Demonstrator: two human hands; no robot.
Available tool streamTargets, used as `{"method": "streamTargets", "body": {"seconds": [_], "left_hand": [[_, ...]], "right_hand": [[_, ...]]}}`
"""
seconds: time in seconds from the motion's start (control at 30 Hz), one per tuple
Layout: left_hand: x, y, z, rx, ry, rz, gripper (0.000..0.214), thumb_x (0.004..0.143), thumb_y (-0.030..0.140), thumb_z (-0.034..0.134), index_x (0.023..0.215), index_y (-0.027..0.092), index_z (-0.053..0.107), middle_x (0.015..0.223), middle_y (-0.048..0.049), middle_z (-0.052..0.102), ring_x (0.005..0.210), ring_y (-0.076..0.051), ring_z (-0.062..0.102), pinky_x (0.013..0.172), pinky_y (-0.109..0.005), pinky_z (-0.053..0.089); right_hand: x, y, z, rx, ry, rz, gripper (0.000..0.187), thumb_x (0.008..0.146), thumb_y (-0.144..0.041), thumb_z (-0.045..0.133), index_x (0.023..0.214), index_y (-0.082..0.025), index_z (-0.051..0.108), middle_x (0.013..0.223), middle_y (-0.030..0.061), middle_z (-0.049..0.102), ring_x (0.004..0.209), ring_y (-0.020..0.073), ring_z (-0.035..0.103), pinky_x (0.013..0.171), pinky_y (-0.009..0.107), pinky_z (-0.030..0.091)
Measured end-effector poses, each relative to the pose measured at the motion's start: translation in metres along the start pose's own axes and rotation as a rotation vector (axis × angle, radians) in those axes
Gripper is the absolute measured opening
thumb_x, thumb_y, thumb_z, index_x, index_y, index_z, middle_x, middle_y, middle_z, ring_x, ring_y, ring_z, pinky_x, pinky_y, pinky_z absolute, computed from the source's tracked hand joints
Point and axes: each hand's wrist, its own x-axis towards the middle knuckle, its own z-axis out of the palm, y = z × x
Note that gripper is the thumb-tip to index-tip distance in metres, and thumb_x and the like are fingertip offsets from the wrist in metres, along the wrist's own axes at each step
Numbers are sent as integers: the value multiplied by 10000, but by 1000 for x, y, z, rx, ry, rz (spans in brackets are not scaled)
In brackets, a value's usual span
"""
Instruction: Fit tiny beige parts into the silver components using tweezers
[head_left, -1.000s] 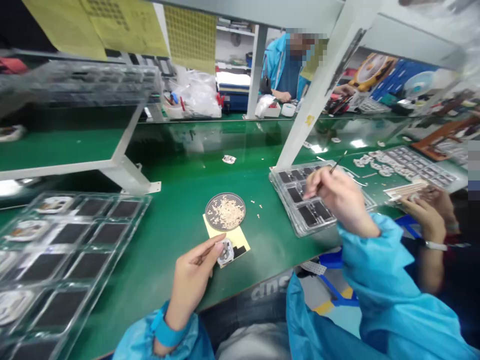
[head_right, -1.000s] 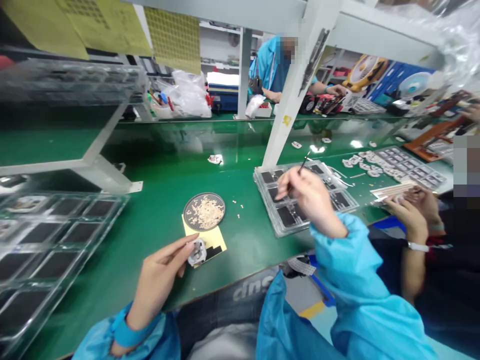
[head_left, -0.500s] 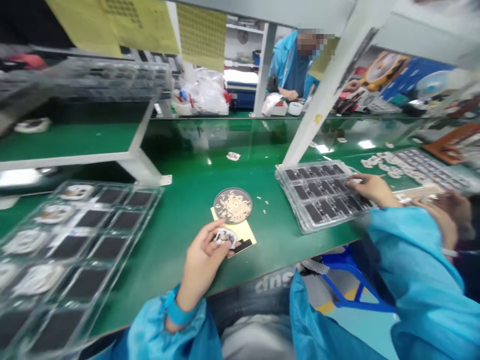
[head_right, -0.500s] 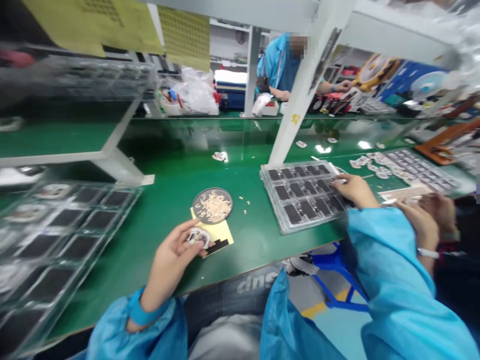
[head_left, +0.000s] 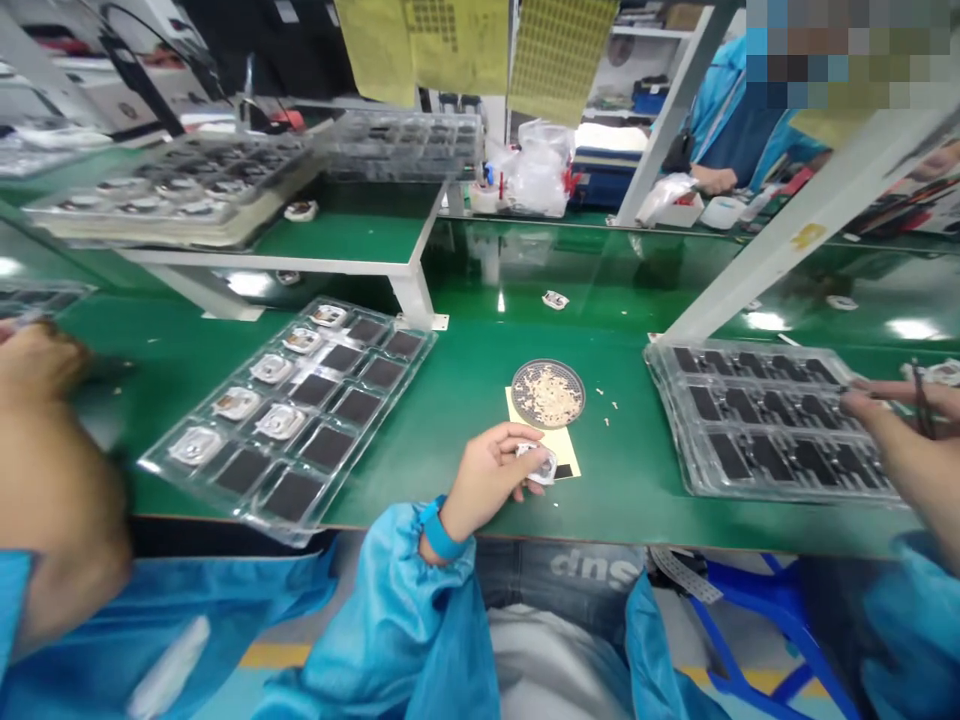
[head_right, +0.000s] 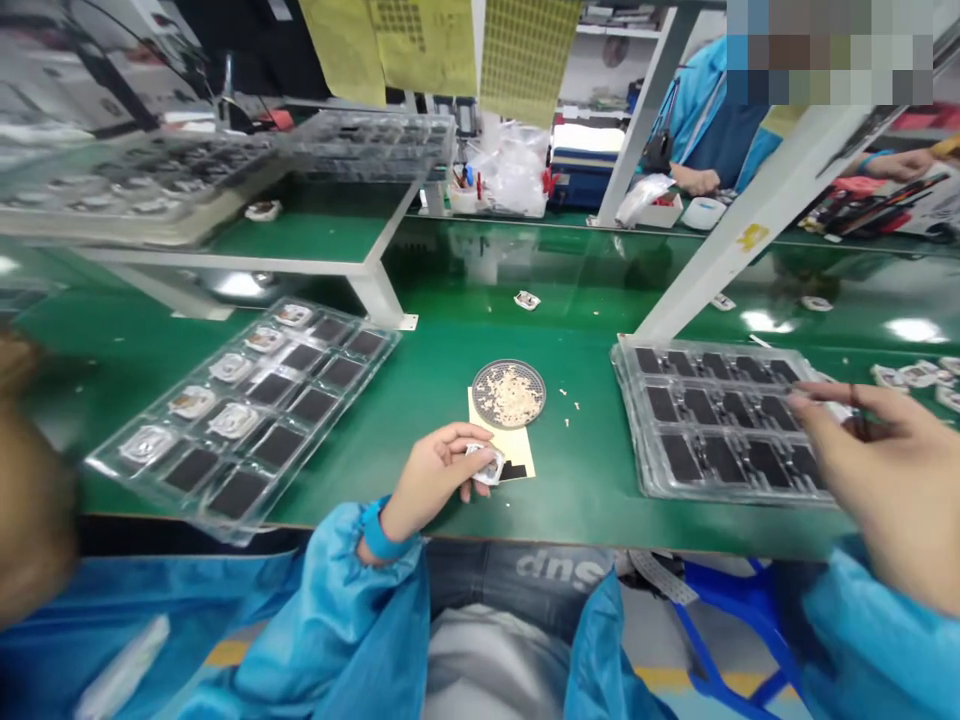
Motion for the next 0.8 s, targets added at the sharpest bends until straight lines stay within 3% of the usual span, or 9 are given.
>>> {"method": "streamTargets", "body": {"seconds": [0.07, 0.13, 0.27, 0.37, 0.47, 0.63, 0.8], "left_hand": [[0, 1, 0, 50, 16, 2, 374, 815, 378, 781, 1001, 80, 653, 814, -112, 734, 498, -128, 662, 360, -140, 351], [0, 2, 0, 65, 43, 11, 365, 816, 390, 780, 965, 77, 666, 806, -117, 738, 483, -121, 650, 356, -143, 321], [-2, 6, -1, 21, 52, 52, 392, 882, 452, 700, 987, 74, 692, 788, -114, 733, 514, -139, 655, 402, -183, 379], [-5, 6, -3, -52, 20, 110, 374, 915, 410, 663, 1103, 92, 718, 867, -109, 743, 626, -151, 679, 524, -222, 477], [-7, 4, -4, -101, -22, 166, 349, 898, 291, 669, 1211, 143, 714, 1052, -104, 748, 789, -160, 692, 693, -246, 525], [-9, 2, -5, -107, -104, 213, 469, 868, 184, 670, 1336, 161, 642, 1115, -110, 735, 1040, -225, 680, 906, -306, 515], [-10, -1, -5, 26, -107, 289, 436, 921, 205, 649, 1352, 148, 623, 1149, -129, 711, 1002, -208, 667, 887, -307, 514]], "right_hand": [[-33, -58, -10, 236, -81, -1, 259, 792, -412, 800, 1011, -276, 774, 906, 48, 734, 655, 161, 579, 593, 326, 418], [-62, -105, -11, 463, -264, -37, 197, 767, -403, 821, 877, -249, 767, 895, 41, 721, 752, 171, 631, 658, 308, 473], [-108, -156, 13, 794, -699, 32, 203, 766, -394, 818, 851, -214, 780, 856, 60, 718, 678, 162, 630, 556, 269, 457], [-129, -174, 39, 847, -929, 171, 296, 765, -474, 805, 833, -187, 774, 651, 36, 647, 524, 125, 492, 472, 257, 343], [-138, -188, 55, 955, -1035, 230, 318, 788, -493, 783, 786, -176, 756, 683, 50, 669, 587, 134, 517, 541, 264, 378], [-140, -203, 64, 1042, -1068, 330, 361, 812, -509, 764, 734, -160, 714, 595, 24, 603, 518, 101, 429, 499, 247, 316], [-137, -201, 69, 1028, -1057, 346, 345, 765, -483, 807, 728, -150, 722, 555, 9, 566, 479, 85, 363, 464, 237, 251]]}}
